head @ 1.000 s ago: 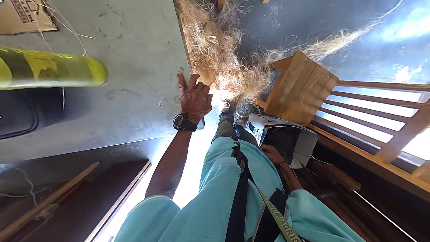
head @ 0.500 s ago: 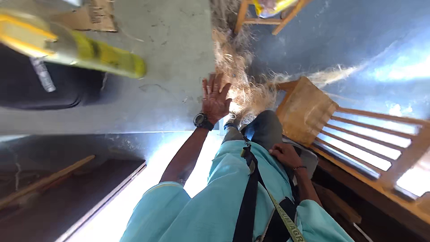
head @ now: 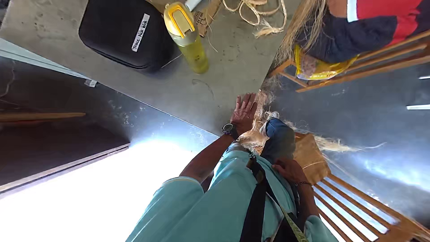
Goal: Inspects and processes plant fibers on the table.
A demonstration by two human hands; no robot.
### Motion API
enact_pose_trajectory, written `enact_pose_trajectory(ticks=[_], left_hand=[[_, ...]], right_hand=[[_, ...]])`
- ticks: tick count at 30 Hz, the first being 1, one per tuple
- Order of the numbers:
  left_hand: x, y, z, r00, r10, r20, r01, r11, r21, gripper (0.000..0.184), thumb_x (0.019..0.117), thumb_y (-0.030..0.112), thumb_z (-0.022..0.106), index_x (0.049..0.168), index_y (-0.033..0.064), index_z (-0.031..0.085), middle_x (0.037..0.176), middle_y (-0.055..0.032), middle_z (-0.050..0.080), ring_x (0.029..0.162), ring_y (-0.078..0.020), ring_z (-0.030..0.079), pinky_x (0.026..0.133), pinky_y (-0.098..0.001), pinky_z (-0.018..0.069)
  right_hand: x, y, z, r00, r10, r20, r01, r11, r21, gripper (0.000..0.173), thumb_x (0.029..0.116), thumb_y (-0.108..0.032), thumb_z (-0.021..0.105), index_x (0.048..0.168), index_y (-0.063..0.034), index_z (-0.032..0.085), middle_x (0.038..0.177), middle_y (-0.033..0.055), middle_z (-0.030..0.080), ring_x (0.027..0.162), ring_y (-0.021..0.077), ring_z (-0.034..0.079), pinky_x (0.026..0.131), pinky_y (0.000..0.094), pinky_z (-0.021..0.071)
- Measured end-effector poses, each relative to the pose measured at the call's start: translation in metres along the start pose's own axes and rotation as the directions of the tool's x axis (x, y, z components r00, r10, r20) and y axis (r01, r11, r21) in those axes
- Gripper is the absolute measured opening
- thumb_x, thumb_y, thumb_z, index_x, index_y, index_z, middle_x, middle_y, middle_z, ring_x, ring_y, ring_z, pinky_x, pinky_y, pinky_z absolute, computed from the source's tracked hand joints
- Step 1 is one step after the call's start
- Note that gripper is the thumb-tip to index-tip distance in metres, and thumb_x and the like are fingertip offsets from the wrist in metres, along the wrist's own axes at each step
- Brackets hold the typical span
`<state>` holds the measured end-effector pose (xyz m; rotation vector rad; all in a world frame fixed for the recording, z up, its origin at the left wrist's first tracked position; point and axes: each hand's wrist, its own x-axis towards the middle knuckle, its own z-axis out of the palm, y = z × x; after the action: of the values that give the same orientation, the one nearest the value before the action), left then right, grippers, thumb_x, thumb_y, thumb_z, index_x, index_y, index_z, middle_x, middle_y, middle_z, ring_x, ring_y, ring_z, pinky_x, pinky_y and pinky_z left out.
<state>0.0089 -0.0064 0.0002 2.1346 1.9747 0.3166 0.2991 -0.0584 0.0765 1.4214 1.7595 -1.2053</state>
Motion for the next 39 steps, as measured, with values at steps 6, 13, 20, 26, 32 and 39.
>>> enact_pose_trajectory(ticks=[6,13,20,26,32,39], left_hand=[[0.005,-0.001,-0.003,0.994,-0.04,0.101,0.046,0.998,-0.052,0.069,0.0892,0.034,0.072,0.151,0.0137,0.05,0.171,-0.0124,0.019,0.159,-0.0326,0.011,0.125,-0.0639,0.005],[0.007,-0.001,0.001,0.983,-0.182,-0.031,0.176,0.975,-0.137,0.078,0.0928,0.03,0.067,0.161,0.0124,0.034,0.168,-0.0113,0.029,0.157,-0.0271,0.021,0.127,-0.0548,0.0125],[0.012,-0.001,0.003,0.928,-0.356,-0.111,0.348,0.933,-0.092,0.063,0.0957,0.032,0.062,0.153,0.0124,0.047,0.161,-0.0103,0.042,0.153,-0.0285,0.033,0.125,-0.0532,0.0216],[0.013,0.001,0.003,0.912,-0.388,-0.132,0.381,0.922,-0.073,0.06,0.0962,0.035,0.062,0.152,0.016,0.05,0.16,-0.0079,0.045,0.153,-0.0266,0.033,0.127,-0.0499,0.0216],[0.013,0.008,0.0,0.889,-0.429,-0.161,0.426,0.903,-0.056,0.061,0.0942,0.036,0.064,0.151,0.0182,0.051,0.159,-0.0068,0.047,0.151,-0.0276,0.035,0.126,-0.051,0.0238],[0.013,0.01,0.005,0.889,-0.41,-0.203,0.413,0.91,-0.029,0.061,0.0941,0.045,0.057,0.149,0.0189,0.053,0.156,-0.0087,0.049,0.148,-0.0322,0.04,0.122,-0.0568,0.0281]], right_hand=[[0.043,0.013,-0.041,0.995,-0.077,0.056,0.078,0.997,-0.023,0.041,0.0973,-0.037,0.067,0.123,-0.0047,0.069,0.106,0.0178,0.073,0.1,0.0339,0.07,0.095,0.0565,0.0526],[0.107,0.028,-0.092,0.971,-0.143,0.192,0.154,0.987,-0.045,0.037,0.0989,-0.031,0.067,0.121,-0.0025,0.07,0.106,0.0185,0.072,0.1,0.031,0.069,0.097,0.0514,0.0515],[0.199,0.058,-0.139,0.869,-0.265,0.418,0.368,0.911,-0.187,0.034,0.1008,-0.027,0.064,0.121,-0.0016,0.07,0.118,0.0197,0.071,0.114,0.0327,0.067,0.105,0.0513,0.048],[0.227,0.089,-0.196,0.81,-0.262,0.525,0.428,0.876,-0.223,0.033,0.1022,-0.025,0.062,0.123,0.0003,0.07,0.118,0.0227,0.07,0.114,0.0352,0.066,0.105,0.0536,0.0471],[0.238,0.093,-0.228,0.767,-0.24,0.595,0.482,0.828,-0.287,0.035,0.1039,-0.024,0.059,0.126,0.0005,0.068,0.123,0.0227,0.069,0.118,0.0345,0.065,0.108,0.0512,0.0453],[0.242,0.1,-0.236,0.746,-0.244,0.619,0.517,0.799,-0.308,0.039,0.1034,-0.032,0.059,0.126,-0.0026,0.069,0.124,0.0217,0.069,0.12,0.0359,0.063,0.108,0.0551,0.0439]])
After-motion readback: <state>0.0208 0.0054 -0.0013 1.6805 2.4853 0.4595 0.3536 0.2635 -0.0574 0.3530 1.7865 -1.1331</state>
